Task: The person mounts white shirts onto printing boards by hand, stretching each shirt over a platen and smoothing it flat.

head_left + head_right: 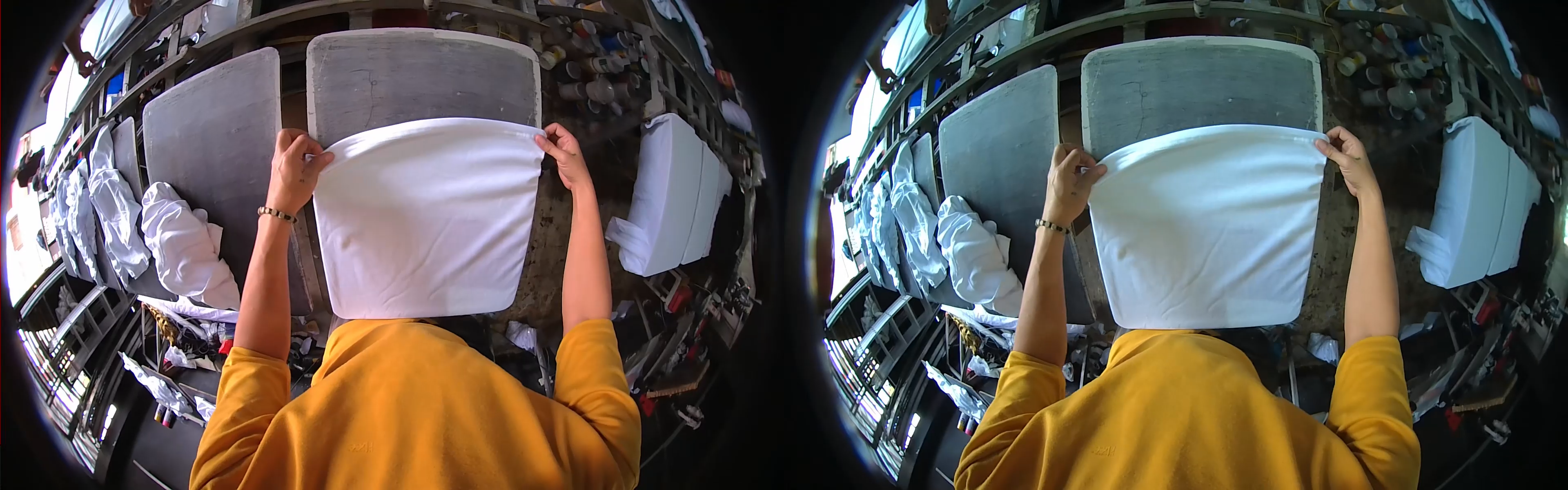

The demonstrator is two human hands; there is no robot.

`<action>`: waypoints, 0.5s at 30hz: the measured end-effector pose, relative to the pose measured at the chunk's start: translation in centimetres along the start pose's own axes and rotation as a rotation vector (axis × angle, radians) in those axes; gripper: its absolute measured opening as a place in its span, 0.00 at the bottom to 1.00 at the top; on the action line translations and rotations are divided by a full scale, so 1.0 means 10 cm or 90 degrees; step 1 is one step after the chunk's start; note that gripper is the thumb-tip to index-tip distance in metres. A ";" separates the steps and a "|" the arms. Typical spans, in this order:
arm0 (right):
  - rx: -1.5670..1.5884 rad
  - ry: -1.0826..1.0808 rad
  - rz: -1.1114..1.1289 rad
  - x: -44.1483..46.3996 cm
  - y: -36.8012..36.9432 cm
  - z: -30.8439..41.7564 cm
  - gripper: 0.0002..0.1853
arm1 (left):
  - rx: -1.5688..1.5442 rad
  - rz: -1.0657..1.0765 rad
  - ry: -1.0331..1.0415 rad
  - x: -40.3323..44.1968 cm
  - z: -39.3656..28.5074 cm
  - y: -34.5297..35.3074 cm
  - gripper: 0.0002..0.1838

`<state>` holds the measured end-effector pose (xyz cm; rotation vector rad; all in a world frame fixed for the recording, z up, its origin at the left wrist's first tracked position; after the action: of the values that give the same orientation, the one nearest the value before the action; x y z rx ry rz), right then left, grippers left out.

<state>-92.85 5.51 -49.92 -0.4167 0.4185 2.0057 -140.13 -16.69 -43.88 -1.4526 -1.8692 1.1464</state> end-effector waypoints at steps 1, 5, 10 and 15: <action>-0.014 -0.005 -0.004 0.02 -0.01 0.03 0.10 | 0.024 -0.012 0.024 0.04 0.00 0.01 0.07; -0.152 -0.048 -0.011 0.20 -0.07 0.29 0.10 | -0.047 -0.093 0.063 0.45 0.12 -0.17 0.05; -0.177 -0.018 -0.080 0.87 -0.21 0.69 0.11 | -0.063 0.036 -0.058 1.53 0.33 -0.07 0.12; -0.260 -0.212 -0.094 0.91 -0.15 0.78 0.12 | 0.029 -0.059 0.023 1.75 0.28 -0.21 0.15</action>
<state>-96.41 16.74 -47.43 -0.3408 -0.2275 1.9658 -148.77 -1.10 -45.32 -1.3388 -1.8541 1.1032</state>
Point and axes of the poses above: each hand's wrist, its own x-axis towards the middle knuckle, its own y-axis out of the palm, z = x × y, the point moved 5 cm from there along x, towards the middle knuckle, and after that the axes turned 12 degrees about x, right-handed, at the moved point
